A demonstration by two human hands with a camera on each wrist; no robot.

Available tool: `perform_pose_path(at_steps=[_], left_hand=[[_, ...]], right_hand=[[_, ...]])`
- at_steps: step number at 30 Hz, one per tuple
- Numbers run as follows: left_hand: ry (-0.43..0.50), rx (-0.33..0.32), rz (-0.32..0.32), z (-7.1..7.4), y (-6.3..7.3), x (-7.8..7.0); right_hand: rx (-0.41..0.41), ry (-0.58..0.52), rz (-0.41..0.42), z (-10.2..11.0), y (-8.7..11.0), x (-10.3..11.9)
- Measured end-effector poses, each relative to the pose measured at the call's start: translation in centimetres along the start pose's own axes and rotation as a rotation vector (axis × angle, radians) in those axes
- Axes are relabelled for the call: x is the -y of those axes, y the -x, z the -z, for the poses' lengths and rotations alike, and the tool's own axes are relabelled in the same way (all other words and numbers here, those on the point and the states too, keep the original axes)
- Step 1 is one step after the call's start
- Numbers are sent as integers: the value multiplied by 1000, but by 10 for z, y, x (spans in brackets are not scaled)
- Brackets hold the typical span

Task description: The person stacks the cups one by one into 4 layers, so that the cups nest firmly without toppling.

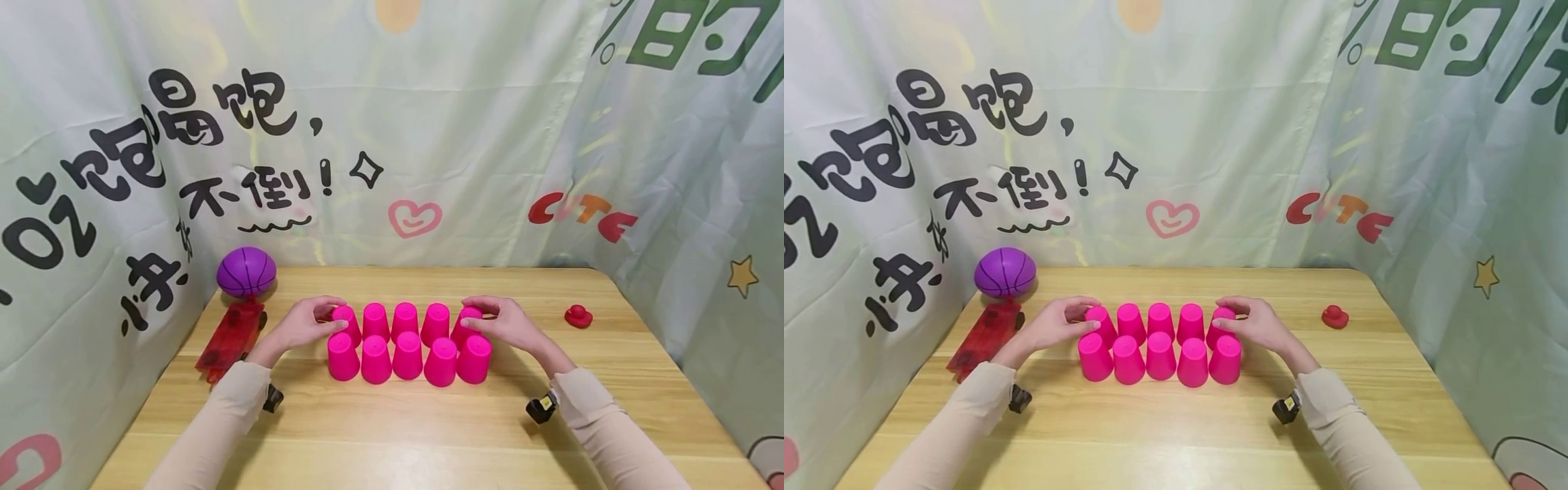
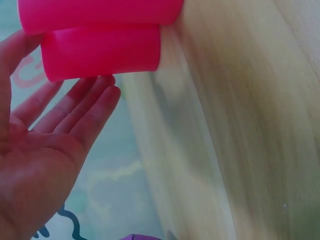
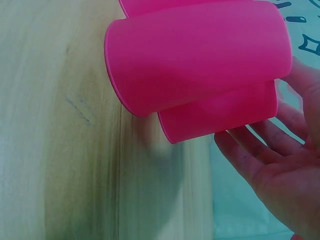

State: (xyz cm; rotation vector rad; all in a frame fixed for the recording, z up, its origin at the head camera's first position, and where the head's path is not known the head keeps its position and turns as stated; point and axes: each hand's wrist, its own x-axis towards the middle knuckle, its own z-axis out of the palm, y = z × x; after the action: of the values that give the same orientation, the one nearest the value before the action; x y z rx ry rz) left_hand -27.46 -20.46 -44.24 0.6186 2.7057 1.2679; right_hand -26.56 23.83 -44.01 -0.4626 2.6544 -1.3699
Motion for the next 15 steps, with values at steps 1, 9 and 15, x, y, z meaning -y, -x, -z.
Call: perform_pose_path(at_steps=[1,9,15], left_hand=[[-5,-3,1,-1,-1,1],[-34,-25,20,1,-4,-4],[-43,-99,15,14,-16,-13]], right_hand=[[2,0,0,0,0,0],[-3,17,-6,0,2,-2],[-10,10,-5,-1,1,-1]])
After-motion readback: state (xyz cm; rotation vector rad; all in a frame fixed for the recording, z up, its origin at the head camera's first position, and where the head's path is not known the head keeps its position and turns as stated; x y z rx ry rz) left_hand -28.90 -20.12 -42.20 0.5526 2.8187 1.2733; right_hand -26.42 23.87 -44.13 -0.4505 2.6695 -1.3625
